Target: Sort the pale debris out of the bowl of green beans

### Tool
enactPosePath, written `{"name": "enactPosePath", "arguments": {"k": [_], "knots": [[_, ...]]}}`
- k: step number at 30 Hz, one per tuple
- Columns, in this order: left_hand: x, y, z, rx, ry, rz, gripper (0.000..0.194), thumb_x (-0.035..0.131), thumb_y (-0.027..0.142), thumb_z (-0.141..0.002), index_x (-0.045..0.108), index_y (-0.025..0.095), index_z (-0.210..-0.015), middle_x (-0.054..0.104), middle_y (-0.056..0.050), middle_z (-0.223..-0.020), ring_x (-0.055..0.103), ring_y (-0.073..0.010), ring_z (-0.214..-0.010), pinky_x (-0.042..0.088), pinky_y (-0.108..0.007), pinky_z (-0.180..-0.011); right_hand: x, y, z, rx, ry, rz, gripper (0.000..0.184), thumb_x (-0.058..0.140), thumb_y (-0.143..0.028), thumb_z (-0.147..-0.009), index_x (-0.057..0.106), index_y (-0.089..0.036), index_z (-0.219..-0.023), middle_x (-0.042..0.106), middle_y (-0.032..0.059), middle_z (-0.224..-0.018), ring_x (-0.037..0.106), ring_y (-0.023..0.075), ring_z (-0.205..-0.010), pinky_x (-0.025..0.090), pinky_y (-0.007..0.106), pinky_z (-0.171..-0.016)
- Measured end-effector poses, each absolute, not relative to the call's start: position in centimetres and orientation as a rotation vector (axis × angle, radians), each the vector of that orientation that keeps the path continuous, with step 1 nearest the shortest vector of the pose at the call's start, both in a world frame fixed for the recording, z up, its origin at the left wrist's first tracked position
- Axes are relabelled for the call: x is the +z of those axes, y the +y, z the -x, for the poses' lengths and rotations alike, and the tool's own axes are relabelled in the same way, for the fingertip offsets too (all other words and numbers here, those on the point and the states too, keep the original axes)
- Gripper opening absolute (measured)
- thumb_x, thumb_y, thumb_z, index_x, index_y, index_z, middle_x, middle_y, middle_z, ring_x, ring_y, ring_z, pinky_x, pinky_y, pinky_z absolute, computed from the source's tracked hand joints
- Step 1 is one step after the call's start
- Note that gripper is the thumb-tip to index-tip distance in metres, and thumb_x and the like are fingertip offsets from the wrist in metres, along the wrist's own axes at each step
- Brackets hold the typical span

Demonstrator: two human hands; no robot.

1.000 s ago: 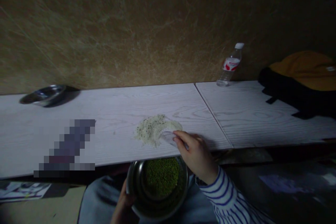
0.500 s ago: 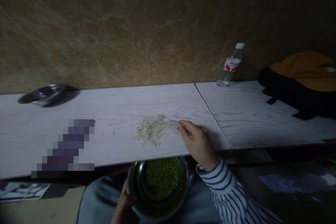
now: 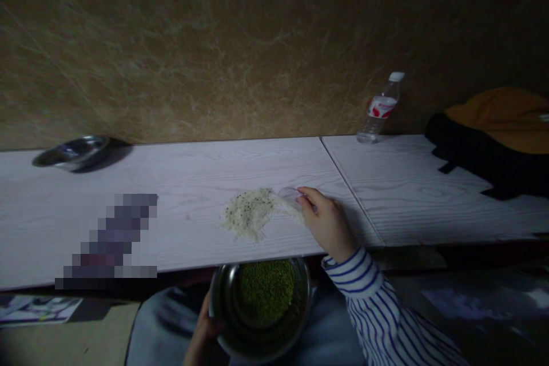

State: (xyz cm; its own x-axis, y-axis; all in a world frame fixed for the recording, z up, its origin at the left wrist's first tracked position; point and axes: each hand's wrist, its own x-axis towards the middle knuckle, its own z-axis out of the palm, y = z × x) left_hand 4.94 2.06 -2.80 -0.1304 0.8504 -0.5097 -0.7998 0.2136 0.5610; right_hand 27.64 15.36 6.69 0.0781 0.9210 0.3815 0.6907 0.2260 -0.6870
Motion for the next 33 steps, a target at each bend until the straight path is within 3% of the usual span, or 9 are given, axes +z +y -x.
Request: {"name": "enactPosePath", "arguments": {"k": [6, 11, 16, 27, 33], "knots": [[-2.6, 2.0, -4.6, 1.377, 0.952, -0.070, 0.043, 0.075, 0.023, -0.052, 0.079, 0.035, -0.093, 0.078, 0.000, -0.104, 0.052, -0.0400, -0.129, 0.035, -0.050, -0.111, 6.9, 16.5, -26.2, 0.395, -1.734, 1.494, 0.026, 0.056, -0.027, -0.090, 0.072, -0.020, -0.109, 0.078, 0.0095, -0.105, 0.074, 0.0242, -0.094, 0.058, 0.039, -0.084], [-2.5, 1.9, -4.6, 1.380, 0.939, -0.117, 0.046, 0.072, 0.022, -0.056, 0.077, 0.034, -0.101, 0.078, -0.001, -0.107, 0.042, -0.0375, -0.138, 0.036, -0.047, -0.111, 6.7, 16.3, -25.5, 0.629, -1.654, 1.390, 0.024, 0.059, -0.025, -0.086, 0.072, -0.020, -0.105, 0.079, 0.0082, -0.096, 0.075, 0.0218, -0.089, 0.060, 0.036, -0.080], [-2.5, 1.6, -4.8, 1.368, 0.969, -0.153, 0.056, 0.073, 0.027, -0.059, 0.073, 0.032, -0.115, 0.075, -0.005, -0.114, 0.046, -0.0396, -0.135, 0.040, -0.053, -0.107, 6.5, 15.9, -25.8, 0.785, -1.560, 1.322, 0.024, 0.062, -0.030, -0.083, 0.072, -0.018, -0.102, 0.079, 0.0082, -0.089, 0.076, 0.0219, -0.084, 0.061, 0.035, -0.076], [-2.1, 2.0, -4.7, 1.396, 0.959, -0.119, 0.050, 0.070, 0.020, -0.053, 0.077, 0.031, -0.100, 0.077, -0.002, -0.108, 0.045, -0.0395, -0.135, 0.036, -0.050, -0.110, 6.3, 15.7, -24.8, 0.824, -1.491, 1.349, 0.023, 0.063, -0.029, -0.081, 0.071, -0.018, -0.100, 0.079, 0.0066, -0.078, 0.075, 0.0201, -0.068, 0.060, 0.030, -0.060], [-1.8, 1.9, -4.8, 1.414, 0.990, -0.132, 0.047, 0.072, 0.022, -0.054, 0.077, 0.030, -0.100, 0.077, -0.003, -0.109, 0.048, -0.0413, -0.131, 0.040, -0.052, -0.107, 6.9, 14.7, -23.4, 0.893, -1.507, 1.324, 0.023, 0.062, -0.028, -0.082, 0.071, -0.019, -0.101, 0.079, 0.0069, -0.080, 0.075, 0.0198, -0.067, 0.061, 0.031, -0.063]]}}
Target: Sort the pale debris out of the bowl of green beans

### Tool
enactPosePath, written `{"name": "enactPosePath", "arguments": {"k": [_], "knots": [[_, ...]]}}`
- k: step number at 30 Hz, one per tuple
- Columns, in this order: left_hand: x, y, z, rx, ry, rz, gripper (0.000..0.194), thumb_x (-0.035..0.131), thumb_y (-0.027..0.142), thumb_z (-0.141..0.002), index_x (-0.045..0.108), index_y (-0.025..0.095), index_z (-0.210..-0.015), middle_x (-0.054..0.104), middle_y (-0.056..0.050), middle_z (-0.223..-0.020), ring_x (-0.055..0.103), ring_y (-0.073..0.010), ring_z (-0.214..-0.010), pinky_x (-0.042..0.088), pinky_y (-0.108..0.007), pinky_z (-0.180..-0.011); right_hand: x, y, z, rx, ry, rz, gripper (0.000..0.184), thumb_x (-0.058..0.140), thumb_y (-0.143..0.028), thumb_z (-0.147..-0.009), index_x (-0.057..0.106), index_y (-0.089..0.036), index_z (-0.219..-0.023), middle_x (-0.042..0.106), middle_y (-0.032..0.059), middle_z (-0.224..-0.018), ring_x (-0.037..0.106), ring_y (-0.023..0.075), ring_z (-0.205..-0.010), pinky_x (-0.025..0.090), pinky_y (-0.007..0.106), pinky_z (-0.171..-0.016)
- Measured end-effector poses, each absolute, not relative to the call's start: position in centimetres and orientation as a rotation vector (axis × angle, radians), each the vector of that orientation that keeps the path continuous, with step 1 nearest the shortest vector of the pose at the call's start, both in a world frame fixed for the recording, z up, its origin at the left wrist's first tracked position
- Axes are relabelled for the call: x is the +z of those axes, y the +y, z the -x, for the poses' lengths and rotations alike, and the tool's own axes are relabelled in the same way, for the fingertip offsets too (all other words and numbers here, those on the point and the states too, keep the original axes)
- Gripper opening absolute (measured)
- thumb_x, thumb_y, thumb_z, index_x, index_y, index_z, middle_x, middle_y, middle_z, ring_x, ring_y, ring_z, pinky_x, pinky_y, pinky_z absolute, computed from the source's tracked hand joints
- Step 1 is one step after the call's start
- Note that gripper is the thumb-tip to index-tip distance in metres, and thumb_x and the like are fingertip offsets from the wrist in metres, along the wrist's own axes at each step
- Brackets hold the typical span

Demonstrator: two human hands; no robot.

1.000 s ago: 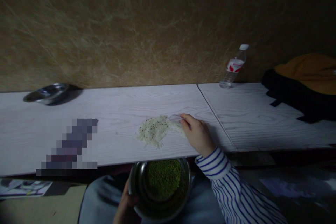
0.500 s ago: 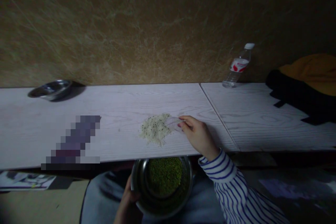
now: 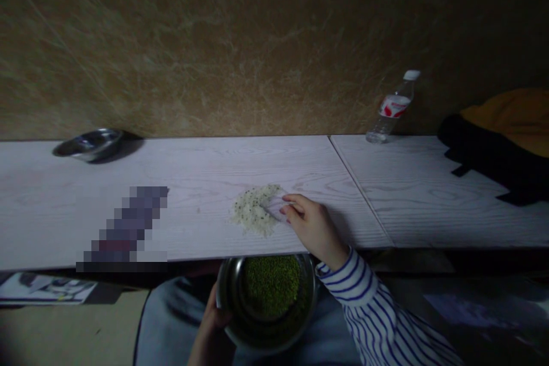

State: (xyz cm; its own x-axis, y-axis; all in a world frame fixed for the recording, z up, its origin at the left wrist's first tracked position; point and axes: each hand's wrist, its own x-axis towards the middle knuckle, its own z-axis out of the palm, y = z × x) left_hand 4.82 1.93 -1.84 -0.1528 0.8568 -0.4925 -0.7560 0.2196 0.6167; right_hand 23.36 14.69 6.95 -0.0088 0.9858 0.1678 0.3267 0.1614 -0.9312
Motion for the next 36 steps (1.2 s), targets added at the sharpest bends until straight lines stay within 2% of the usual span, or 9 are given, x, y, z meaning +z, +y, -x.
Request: {"name": "enactPosePath", "arguments": {"k": [8, 16, 20, 22, 25, 29, 36], "knots": [[-2.5, 1.9, -4.8, 1.374, 0.950, -0.107, 0.060, 0.068, 0.019, -0.054, 0.074, 0.030, -0.113, 0.076, -0.004, -0.114, 0.052, -0.0376, -0.128, 0.041, -0.048, -0.105, 7.1, 14.1, -24.9, 0.826, -1.500, 1.357, 0.027, 0.064, -0.035, -0.082, 0.073, -0.018, -0.102, 0.079, 0.0094, -0.087, 0.076, 0.0231, -0.079, 0.062, 0.036, -0.072], [-3.9, 1.7, -4.6, 1.399, 0.896, -0.169, 0.060, 0.071, 0.027, -0.059, 0.071, 0.030, -0.120, 0.073, -0.006, -0.118, 0.051, -0.0389, -0.129, 0.040, -0.049, -0.105, 7.0, 13.4, -24.8, 0.850, -1.497, 1.387, 0.027, 0.063, -0.031, -0.081, 0.072, -0.017, -0.101, 0.079, 0.0085, -0.081, 0.075, 0.0217, -0.071, 0.061, 0.032, -0.065], [-4.8, 1.8, -4.5, 1.445, 0.879, -0.181, 0.066, 0.076, 0.023, -0.046, 0.074, 0.027, -0.111, 0.074, -0.008, -0.115, 0.047, -0.0432, -0.131, 0.040, -0.052, -0.105, 7.0, 13.1, -23.6, 0.887, -1.547, 1.363, 0.028, 0.061, -0.032, -0.083, 0.072, -0.017, -0.104, 0.079, 0.0088, -0.084, 0.075, 0.0217, -0.074, 0.061, 0.033, -0.066], [-4.4, 1.7, -4.6, 1.438, 0.879, -0.153, 0.061, 0.072, 0.025, -0.055, 0.072, 0.028, -0.116, 0.072, -0.008, -0.119, 0.047, -0.0401, -0.132, 0.038, -0.051, -0.107, 7.0, 12.9, -23.4, 0.913, -1.568, 1.350, 0.030, 0.060, -0.034, -0.084, 0.071, -0.018, -0.106, 0.079, 0.0088, -0.087, 0.075, 0.0215, -0.076, 0.061, 0.033, -0.068], [-3.3, 1.4, -4.8, 1.447, 0.871, -0.159, 0.059, 0.070, 0.023, -0.061, 0.071, 0.028, -0.119, 0.073, -0.007, -0.120, 0.050, -0.0386, -0.131, 0.037, -0.051, -0.108, 7.0, 12.7, -24.0, 0.894, -1.565, 1.373, 0.030, 0.061, -0.036, -0.085, 0.071, -0.019, -0.108, 0.079, 0.0086, -0.089, 0.076, 0.0221, -0.079, 0.061, 0.034, -0.072], [-2.5, 1.2, -5.1, 1.455, 0.885, -0.145, 0.057, 0.068, 0.021, -0.062, 0.072, 0.028, -0.118, 0.073, -0.006, -0.121, 0.049, -0.0362, -0.132, 0.035, -0.048, -0.111, 7.1, 12.1, -26.0, 0.810, -1.523, 1.464, 0.030, 0.062, -0.039, -0.085, 0.072, -0.019, -0.106, 0.079, 0.0091, -0.091, 0.076, 0.0240, -0.084, 0.061, 0.037, -0.077], [-2.5, 1.3, -5.3, 1.421, 0.887, -0.164, 0.059, 0.066, 0.021, -0.063, 0.070, 0.028, -0.121, 0.072, -0.007, -0.121, 0.051, -0.0364, -0.130, 0.039, -0.047, -0.107, 7.2, 10.9, -27.3, 0.790, -1.542, 1.538, 0.032, 0.061, -0.038, -0.085, 0.071, -0.017, -0.107, 0.079, 0.0097, -0.091, 0.075, 0.0225, -0.078, 0.061, 0.036, -0.075]]}}
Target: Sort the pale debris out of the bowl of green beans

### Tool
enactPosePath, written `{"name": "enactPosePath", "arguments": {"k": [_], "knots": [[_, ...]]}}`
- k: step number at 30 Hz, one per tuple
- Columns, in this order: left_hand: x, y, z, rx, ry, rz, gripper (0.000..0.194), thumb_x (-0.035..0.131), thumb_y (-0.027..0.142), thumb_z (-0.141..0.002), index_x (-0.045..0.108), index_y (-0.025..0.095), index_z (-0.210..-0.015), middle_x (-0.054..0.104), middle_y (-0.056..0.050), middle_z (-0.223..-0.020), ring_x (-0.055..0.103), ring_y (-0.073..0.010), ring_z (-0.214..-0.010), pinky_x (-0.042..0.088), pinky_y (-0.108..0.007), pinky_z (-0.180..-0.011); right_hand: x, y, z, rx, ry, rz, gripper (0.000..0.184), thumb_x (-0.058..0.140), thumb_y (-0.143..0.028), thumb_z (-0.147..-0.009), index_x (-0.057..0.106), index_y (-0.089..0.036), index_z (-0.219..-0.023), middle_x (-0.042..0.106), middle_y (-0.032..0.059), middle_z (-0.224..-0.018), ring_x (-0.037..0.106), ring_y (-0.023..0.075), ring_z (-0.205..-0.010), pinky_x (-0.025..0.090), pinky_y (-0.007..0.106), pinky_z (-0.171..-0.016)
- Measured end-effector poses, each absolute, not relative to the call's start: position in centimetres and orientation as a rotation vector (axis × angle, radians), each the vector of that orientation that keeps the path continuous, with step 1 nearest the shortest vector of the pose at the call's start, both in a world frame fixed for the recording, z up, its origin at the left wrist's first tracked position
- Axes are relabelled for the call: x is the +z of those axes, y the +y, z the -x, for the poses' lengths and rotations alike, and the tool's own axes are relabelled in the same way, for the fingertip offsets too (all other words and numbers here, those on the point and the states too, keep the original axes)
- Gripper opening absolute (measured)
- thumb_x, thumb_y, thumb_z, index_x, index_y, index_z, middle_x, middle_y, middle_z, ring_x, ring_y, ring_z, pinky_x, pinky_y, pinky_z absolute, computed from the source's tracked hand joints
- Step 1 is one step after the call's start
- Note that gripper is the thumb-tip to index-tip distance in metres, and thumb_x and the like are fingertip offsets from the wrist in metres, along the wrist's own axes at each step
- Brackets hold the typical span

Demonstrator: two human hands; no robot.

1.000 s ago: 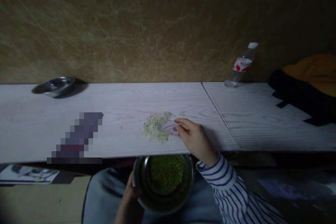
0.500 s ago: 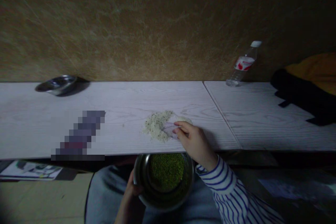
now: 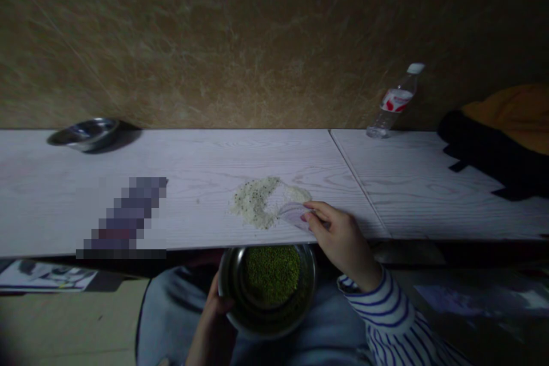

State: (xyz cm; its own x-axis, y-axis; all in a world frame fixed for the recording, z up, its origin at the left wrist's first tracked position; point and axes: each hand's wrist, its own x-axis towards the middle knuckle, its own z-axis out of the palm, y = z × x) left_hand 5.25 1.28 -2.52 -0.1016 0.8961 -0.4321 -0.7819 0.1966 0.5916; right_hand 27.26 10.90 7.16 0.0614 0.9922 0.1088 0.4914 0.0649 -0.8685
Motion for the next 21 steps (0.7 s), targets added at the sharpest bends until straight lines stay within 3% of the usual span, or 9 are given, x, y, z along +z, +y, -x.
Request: {"name": "enactPosePath", "arguments": {"k": [8, 21], "knots": [[-1.7, 1.1, -5.3, 1.397, 0.925, -0.172, 0.056, 0.066, 0.021, -0.063, 0.071, 0.028, -0.119, 0.073, -0.007, -0.116, 0.055, -0.0370, -0.124, 0.042, -0.049, -0.103, 7.5, 10.3, -26.0, 0.849, -1.601, 1.501, 0.033, 0.059, -0.039, -0.087, 0.072, -0.018, -0.108, 0.079, 0.0102, -0.098, 0.075, 0.0233, -0.086, 0.060, 0.037, -0.079], [-3.2, 1.5, -5.3, 1.377, 0.883, -0.175, 0.062, 0.067, 0.022, -0.057, 0.071, 0.028, -0.118, 0.074, -0.007, -0.116, 0.053, -0.0387, -0.125, 0.040, -0.050, -0.104, 7.9, 9.2, -26.7, 0.794, -1.594, 1.563, 0.033, 0.059, -0.040, -0.086, 0.072, -0.018, -0.107, 0.079, 0.0082, -0.088, 0.075, 0.0215, -0.073, 0.060, 0.033, -0.068]]}}
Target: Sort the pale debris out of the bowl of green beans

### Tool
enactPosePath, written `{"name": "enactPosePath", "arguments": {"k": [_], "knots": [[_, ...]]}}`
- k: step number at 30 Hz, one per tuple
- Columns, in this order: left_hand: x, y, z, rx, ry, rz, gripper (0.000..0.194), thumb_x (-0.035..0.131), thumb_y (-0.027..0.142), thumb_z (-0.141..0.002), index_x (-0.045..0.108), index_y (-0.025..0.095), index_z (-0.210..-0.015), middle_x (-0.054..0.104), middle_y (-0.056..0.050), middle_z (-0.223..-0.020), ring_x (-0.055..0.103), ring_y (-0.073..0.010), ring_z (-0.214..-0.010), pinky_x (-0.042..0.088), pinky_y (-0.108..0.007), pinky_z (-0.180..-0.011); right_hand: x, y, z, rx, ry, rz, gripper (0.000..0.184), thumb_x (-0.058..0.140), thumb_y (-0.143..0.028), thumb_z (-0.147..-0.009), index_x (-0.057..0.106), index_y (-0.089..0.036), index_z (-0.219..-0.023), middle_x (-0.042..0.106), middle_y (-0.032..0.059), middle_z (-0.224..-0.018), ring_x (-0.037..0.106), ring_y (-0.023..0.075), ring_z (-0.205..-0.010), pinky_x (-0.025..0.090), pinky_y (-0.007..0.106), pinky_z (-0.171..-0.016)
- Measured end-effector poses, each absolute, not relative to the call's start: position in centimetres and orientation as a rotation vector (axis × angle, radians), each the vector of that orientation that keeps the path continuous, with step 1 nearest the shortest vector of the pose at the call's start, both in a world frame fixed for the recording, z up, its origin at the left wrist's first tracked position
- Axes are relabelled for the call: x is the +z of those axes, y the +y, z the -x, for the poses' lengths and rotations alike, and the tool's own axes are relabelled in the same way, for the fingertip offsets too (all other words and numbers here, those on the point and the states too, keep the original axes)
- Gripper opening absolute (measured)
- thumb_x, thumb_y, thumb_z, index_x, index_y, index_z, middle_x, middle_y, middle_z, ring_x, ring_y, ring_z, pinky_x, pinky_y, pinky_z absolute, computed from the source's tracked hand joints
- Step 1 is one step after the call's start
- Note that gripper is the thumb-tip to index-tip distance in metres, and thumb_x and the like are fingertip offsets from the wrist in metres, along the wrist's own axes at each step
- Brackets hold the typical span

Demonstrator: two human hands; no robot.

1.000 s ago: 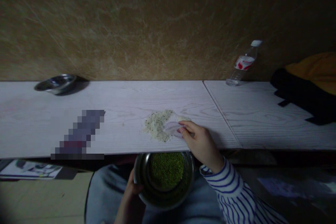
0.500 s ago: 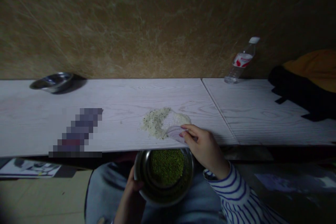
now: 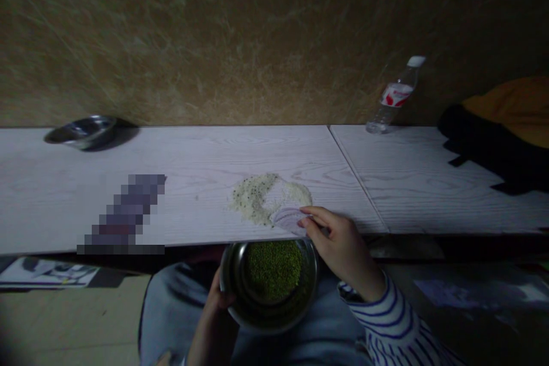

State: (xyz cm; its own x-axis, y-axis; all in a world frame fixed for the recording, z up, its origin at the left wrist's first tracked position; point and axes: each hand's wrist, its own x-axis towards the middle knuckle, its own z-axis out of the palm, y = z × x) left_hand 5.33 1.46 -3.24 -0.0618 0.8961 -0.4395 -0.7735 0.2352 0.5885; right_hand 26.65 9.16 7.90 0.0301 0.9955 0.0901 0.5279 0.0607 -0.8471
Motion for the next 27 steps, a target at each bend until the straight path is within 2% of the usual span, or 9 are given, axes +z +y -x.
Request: {"name": "enactPosePath", "arguments": {"k": [5, 8, 12, 15, 19, 27], "knots": [[-4.0, 2.0, -5.3, 1.421, 0.944, -0.155, 0.059, 0.069, 0.020, -0.048, 0.076, 0.030, -0.105, 0.076, -0.003, -0.110, 0.048, -0.0380, -0.131, 0.040, -0.047, -0.105, 8.1, 8.8, -26.6, 0.801, -1.593, 1.582, 0.032, 0.060, -0.039, -0.086, 0.073, -0.019, -0.106, 0.080, 0.0080, -0.090, 0.076, 0.0213, -0.076, 0.060, 0.033, -0.071], [-4.0, 2.0, -5.2, 1.380, 0.966, -0.138, 0.064, 0.069, 0.020, -0.045, 0.075, 0.029, -0.108, 0.076, -0.005, -0.109, 0.049, -0.0404, -0.130, 0.040, -0.049, -0.104, 8.1, 8.6, -26.7, 0.806, -1.597, 1.575, 0.032, 0.060, -0.039, -0.086, 0.073, -0.019, -0.107, 0.080, 0.0080, -0.091, 0.076, 0.0216, -0.077, 0.061, 0.034, -0.073], [-3.3, 1.6, -5.3, 1.411, 0.950, -0.167, 0.061, 0.069, 0.024, -0.053, 0.073, 0.026, -0.114, 0.074, -0.007, -0.115, 0.049, -0.0389, -0.130, 0.038, -0.050, -0.107, 8.0, 8.3, -26.9, 0.803, -1.600, 1.565, 0.030, 0.060, -0.039, -0.087, 0.073, -0.020, -0.106, 0.080, 0.0083, -0.093, 0.076, 0.0227, -0.077, 0.062, 0.034, -0.071], [-2.8, 1.3, -5.5, 1.436, 0.927, -0.192, 0.058, 0.068, 0.023, -0.059, 0.072, 0.027, -0.117, 0.074, -0.007, -0.117, 0.049, -0.0368, -0.131, 0.037, -0.049, -0.109, 7.8, 8.3, -26.9, 0.805, -1.638, 1.542, 0.026, 0.062, -0.036, -0.087, 0.074, -0.022, -0.105, 0.080, 0.0072, -0.094, 0.076, 0.0229, -0.082, 0.062, 0.035, -0.077], [-2.5, 1.2, -5.5, 1.409, 0.918, -0.204, 0.058, 0.068, 0.023, -0.061, 0.071, 0.028, -0.118, 0.074, -0.008, -0.117, 0.053, -0.0379, -0.127, 0.038, -0.051, -0.106, 7.3, 9.2, -26.3, 0.799, -1.656, 1.480, 0.024, 0.062, -0.033, -0.087, 0.074, -0.021, -0.103, 0.080, 0.0067, -0.095, 0.076, 0.0225, -0.088, 0.062, 0.035, -0.081], [-3.3, 1.3, -5.2, 1.417, 0.942, -0.198, 0.058, 0.069, 0.023, -0.058, 0.072, 0.027, -0.115, 0.074, -0.007, -0.114, 0.050, -0.0387, -0.129, 0.038, -0.051, -0.107, 7.1, 10.2, -26.2, 0.863, -1.566, 1.454, 0.030, 0.061, -0.037, -0.088, 0.072, -0.019, -0.108, 0.079, 0.0095, -0.096, 0.076, 0.0229, -0.084, 0.063, 0.036, -0.075]]}}
